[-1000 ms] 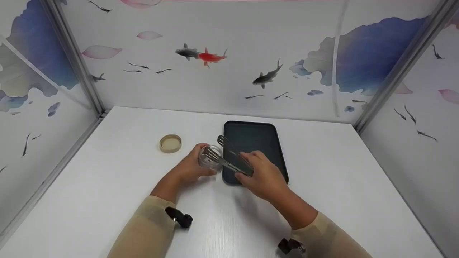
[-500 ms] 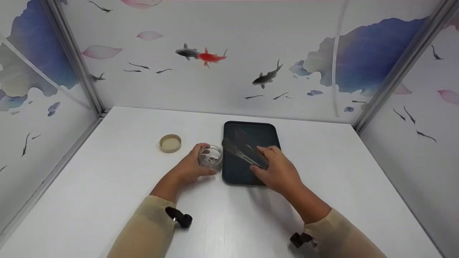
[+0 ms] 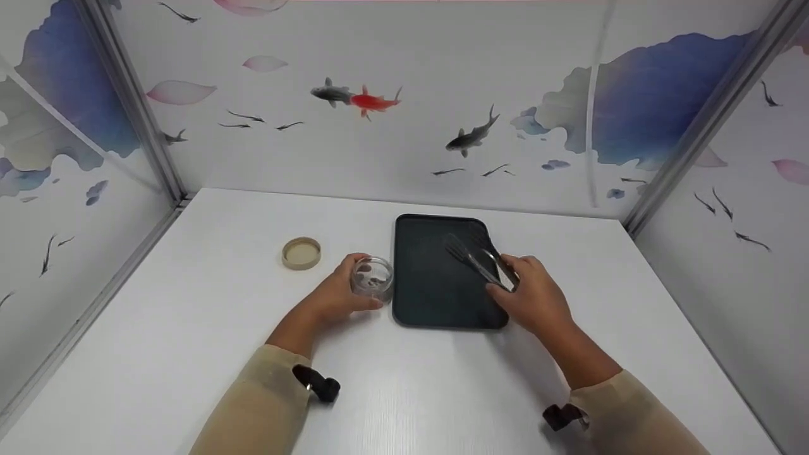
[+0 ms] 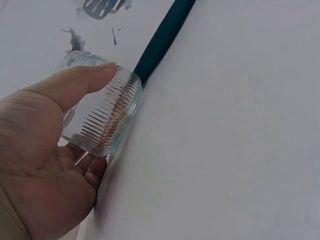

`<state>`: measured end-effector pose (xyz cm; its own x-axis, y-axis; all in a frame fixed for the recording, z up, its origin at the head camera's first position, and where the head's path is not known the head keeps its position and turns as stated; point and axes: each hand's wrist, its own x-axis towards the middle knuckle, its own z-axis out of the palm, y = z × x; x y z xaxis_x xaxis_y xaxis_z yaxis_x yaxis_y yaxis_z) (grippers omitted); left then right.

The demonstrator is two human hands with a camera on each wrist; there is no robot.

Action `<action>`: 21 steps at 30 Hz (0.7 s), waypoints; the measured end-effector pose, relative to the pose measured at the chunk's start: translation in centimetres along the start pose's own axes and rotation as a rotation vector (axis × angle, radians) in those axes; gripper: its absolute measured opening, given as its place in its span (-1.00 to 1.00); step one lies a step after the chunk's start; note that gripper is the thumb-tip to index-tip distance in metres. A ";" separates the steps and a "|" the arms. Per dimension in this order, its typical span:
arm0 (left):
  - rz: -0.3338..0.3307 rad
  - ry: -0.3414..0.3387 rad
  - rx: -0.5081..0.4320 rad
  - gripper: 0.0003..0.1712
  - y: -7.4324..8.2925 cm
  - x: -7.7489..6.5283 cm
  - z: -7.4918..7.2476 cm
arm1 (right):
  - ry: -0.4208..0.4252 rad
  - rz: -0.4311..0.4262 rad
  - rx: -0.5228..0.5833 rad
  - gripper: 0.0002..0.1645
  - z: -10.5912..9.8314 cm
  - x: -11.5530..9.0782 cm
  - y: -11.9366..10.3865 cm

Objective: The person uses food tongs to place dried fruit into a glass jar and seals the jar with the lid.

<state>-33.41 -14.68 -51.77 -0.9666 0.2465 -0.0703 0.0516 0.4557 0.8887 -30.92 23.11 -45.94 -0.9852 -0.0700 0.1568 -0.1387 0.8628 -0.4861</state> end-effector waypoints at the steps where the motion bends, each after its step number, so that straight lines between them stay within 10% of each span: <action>1: -0.006 0.001 0.001 0.21 0.0 0.0 0.0 | 0.005 0.002 -0.004 -0.15 -0.2 0.1 0.4; 21: -0.013 0.005 0.015 0.20 -0.1 0.0 0.1 | 0.023 0.153 -0.024 -0.12 -2.2 3.3 8.6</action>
<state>-33.41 -14.66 -51.86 -0.9684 0.2364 -0.0798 0.0425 0.4715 0.8809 -35.14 31.44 -47.69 -0.9920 0.0744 0.1022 0.0156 0.8744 -0.4849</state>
